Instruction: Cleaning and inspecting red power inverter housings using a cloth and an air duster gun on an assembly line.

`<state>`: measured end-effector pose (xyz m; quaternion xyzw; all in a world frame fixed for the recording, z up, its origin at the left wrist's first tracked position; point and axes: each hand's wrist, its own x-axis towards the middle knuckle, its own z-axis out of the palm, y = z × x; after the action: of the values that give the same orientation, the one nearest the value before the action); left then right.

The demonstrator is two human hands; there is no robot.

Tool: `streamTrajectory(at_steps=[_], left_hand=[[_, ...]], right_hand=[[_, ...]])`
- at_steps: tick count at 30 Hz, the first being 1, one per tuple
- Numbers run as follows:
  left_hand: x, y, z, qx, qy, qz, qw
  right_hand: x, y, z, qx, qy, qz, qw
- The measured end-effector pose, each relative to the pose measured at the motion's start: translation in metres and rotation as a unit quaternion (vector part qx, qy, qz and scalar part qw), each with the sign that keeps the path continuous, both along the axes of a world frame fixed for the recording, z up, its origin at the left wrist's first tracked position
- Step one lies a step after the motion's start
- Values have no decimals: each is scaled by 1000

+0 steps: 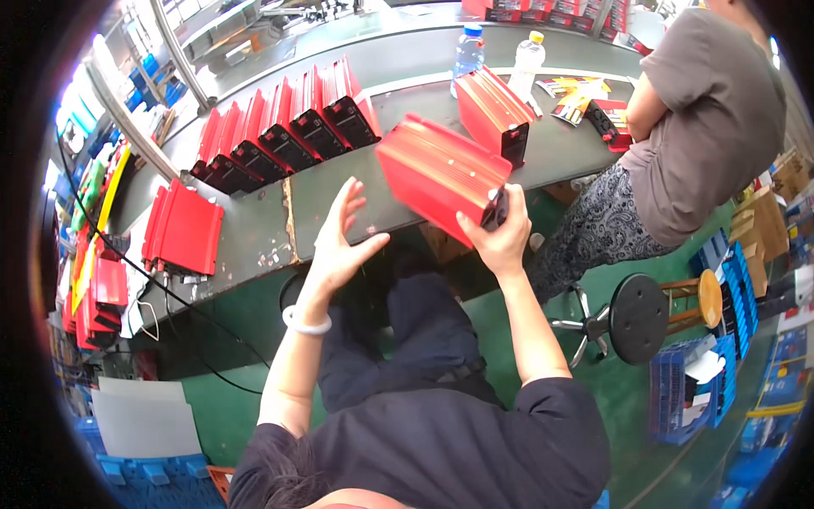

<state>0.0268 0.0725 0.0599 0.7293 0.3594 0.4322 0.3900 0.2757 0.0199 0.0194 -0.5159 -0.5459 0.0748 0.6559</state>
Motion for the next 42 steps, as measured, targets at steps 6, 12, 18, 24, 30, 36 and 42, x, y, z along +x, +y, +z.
streamTrajectory(at_steps=[6, 12, 18, 24, 30, 36, 42], left_hand=[[-22, -38, -28, -91, 33, -20, 995], [-54, -56, -42, -114, 22, 20, 993], [-80, -68, -57, -165, -3, 76, 983], [-102, -89, -82, -199, -16, 134, 971], [-112, -99, -77, -210, -50, 171, 961], [-189, -53, -45, 141, -29, 458, 877], [-280, 0, -36, 178, 68, 582, 791]], right_hand=[[-4, 60, 9, 58, -125, -226, 964], [-3, 96, -7, 51, -150, -306, 939], [-15, 106, -13, 56, -97, -332, 936], [-57, 106, 8, 172, -89, -269, 944], [-140, 175, 54, 105, -121, -30, 987], [-283, 178, 63, -37, -122, 388, 913], [-391, 164, 33, -97, -147, 438, 881]])
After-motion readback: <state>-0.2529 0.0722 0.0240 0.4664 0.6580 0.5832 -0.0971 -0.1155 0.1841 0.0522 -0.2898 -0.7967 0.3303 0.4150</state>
